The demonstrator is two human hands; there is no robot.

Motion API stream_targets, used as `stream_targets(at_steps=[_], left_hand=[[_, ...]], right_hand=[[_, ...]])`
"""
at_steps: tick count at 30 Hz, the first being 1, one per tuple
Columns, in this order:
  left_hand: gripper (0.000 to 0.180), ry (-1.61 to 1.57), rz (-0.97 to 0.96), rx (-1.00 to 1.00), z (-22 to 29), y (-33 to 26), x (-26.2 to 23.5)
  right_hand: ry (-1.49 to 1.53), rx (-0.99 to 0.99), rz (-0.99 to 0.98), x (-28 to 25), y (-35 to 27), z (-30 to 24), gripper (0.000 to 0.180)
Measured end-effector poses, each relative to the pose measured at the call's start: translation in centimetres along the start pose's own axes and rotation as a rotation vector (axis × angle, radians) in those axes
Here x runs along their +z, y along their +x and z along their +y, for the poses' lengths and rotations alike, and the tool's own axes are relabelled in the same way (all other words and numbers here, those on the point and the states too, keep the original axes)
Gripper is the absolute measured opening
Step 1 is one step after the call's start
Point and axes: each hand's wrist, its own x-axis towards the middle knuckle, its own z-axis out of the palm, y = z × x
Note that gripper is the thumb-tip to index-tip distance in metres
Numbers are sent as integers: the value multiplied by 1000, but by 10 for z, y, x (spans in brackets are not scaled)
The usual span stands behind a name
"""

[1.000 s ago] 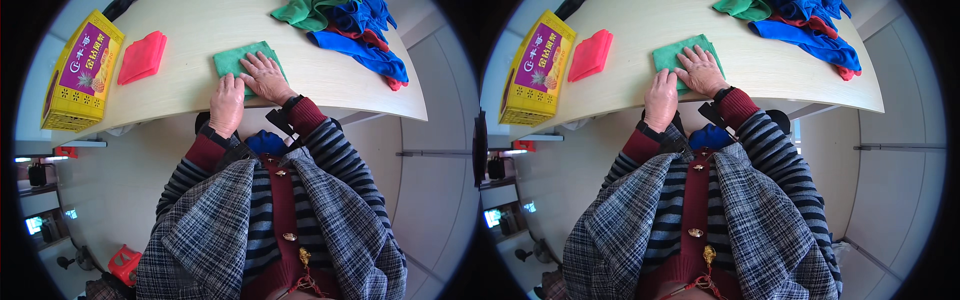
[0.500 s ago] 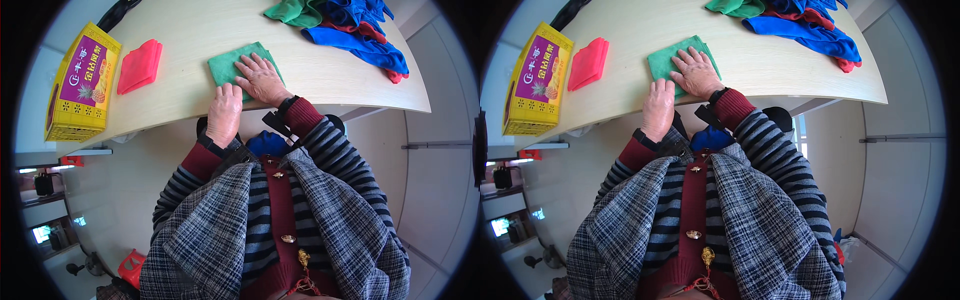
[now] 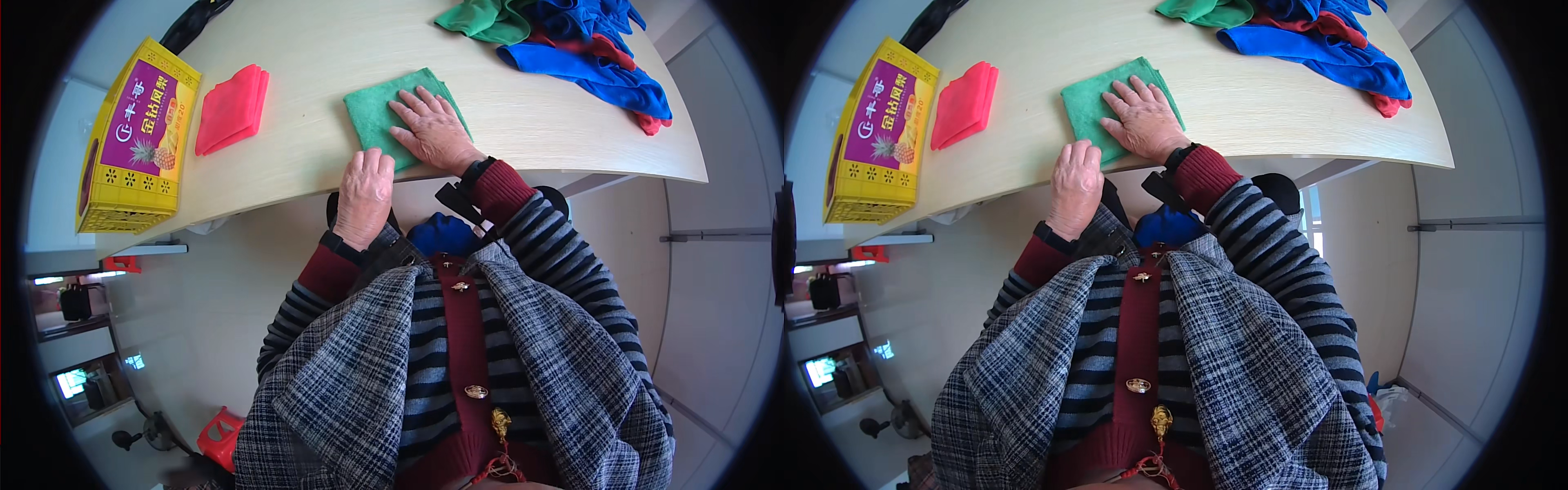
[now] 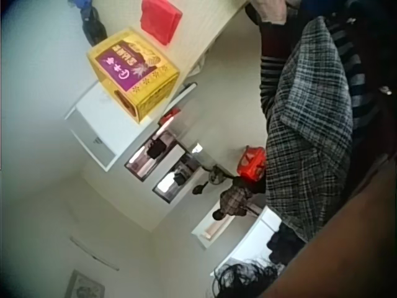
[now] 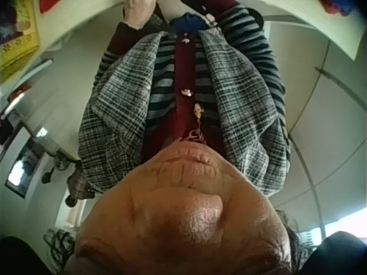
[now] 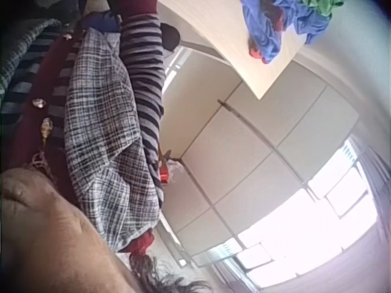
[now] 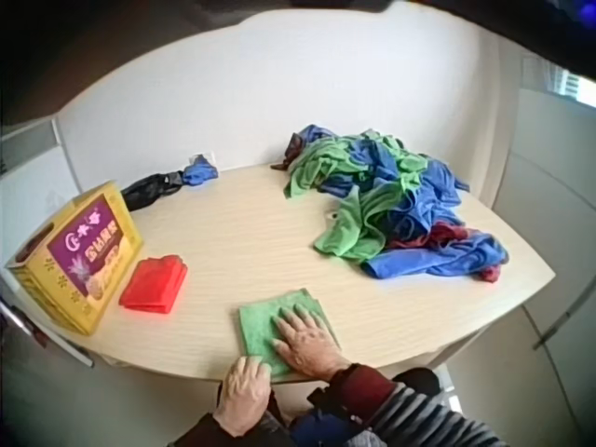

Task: Fold various colorful cloths into neat squares on a table.

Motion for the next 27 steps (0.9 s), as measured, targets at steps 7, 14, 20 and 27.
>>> stream_targets(at_steps=[7,14,20,27], left_hand=[[30,-38,46,-10,-1,-5,2],[27,-95,75,-17,-8,-16,-7],[42,-155,112,-17,-16,-10,-21],[50,-143,42,92,1,-7,2]], right_hand=[[4,-5,18,2,0,1,59],[-12,1,21,1,0,-1,61],[-28,-1,50,3,-3,-1,60],[-46,-9,72,-3,-2,-2,58]])
